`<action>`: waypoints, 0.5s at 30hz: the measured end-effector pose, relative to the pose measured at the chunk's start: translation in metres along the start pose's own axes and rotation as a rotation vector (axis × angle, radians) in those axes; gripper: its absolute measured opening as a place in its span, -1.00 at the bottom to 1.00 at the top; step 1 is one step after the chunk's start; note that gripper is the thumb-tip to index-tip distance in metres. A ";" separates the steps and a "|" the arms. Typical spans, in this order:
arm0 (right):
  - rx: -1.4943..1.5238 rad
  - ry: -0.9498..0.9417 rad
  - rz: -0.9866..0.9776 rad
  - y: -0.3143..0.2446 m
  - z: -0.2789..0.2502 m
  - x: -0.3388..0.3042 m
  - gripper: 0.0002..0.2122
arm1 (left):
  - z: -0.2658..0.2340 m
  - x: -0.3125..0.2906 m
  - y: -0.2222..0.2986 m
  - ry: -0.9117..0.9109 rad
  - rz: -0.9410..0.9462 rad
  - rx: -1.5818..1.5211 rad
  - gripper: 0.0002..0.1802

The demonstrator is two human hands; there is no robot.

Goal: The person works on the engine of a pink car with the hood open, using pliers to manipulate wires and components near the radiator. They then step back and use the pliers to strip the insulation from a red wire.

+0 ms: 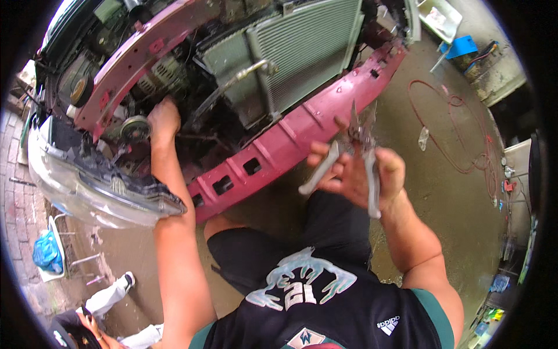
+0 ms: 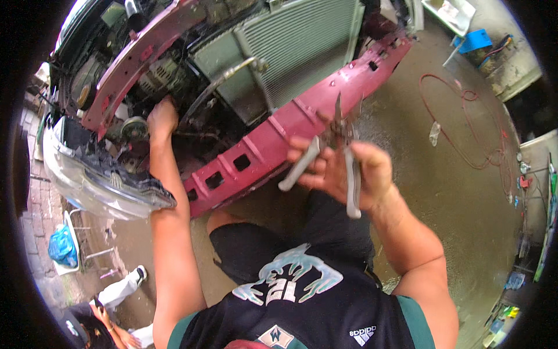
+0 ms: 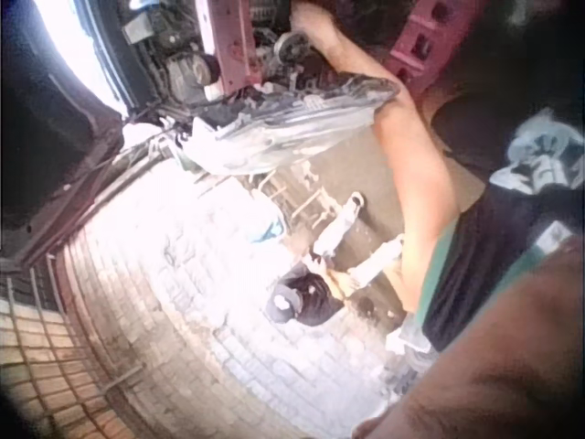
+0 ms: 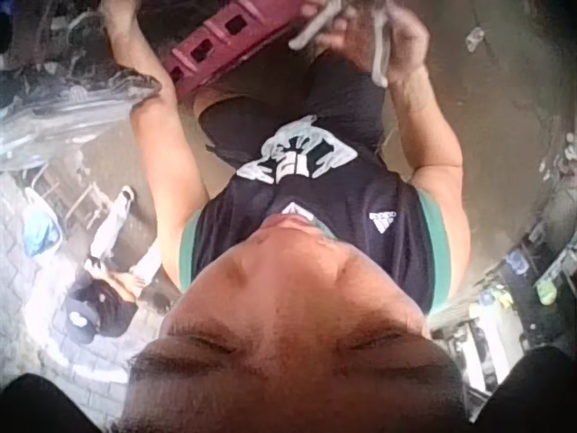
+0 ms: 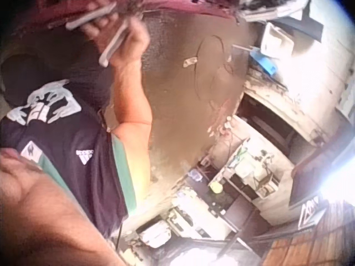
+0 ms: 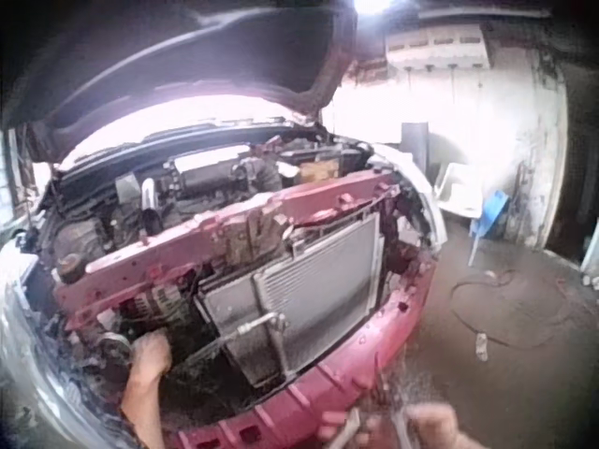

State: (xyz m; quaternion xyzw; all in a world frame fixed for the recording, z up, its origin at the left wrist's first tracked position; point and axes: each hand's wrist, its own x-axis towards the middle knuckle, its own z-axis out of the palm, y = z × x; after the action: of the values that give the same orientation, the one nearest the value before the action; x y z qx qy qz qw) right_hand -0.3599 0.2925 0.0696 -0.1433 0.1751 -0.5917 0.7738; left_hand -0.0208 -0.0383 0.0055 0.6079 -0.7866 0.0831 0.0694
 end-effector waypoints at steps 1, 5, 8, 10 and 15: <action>0.010 0.006 -0.010 0.006 -0.007 -0.007 -0.29 | 0.000 -0.005 0.003 -0.019 -0.039 -0.033 -0.74; 0.020 -0.144 0.168 0.016 -0.021 -0.008 -0.15 | -0.003 -0.003 0.004 0.021 -0.032 -0.026 -0.76; -0.014 -0.236 0.252 0.014 -0.014 0.005 -0.20 | -0.001 -0.002 0.005 0.035 -0.038 -0.021 -0.76; -0.070 -0.096 0.382 0.010 -0.011 0.012 -0.28 | 0.006 0.001 -0.003 0.057 -0.006 0.025 -0.76; -0.200 0.038 0.444 0.000 -0.004 0.035 -0.49 | 0.014 0.011 -0.007 0.024 0.001 0.071 -0.81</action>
State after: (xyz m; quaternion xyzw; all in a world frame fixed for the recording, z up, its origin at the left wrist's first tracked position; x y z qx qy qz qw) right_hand -0.3534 0.2587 0.0621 -0.1661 0.2743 -0.3893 0.8635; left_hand -0.0173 -0.0534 -0.0051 0.6084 -0.7827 0.1184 0.0569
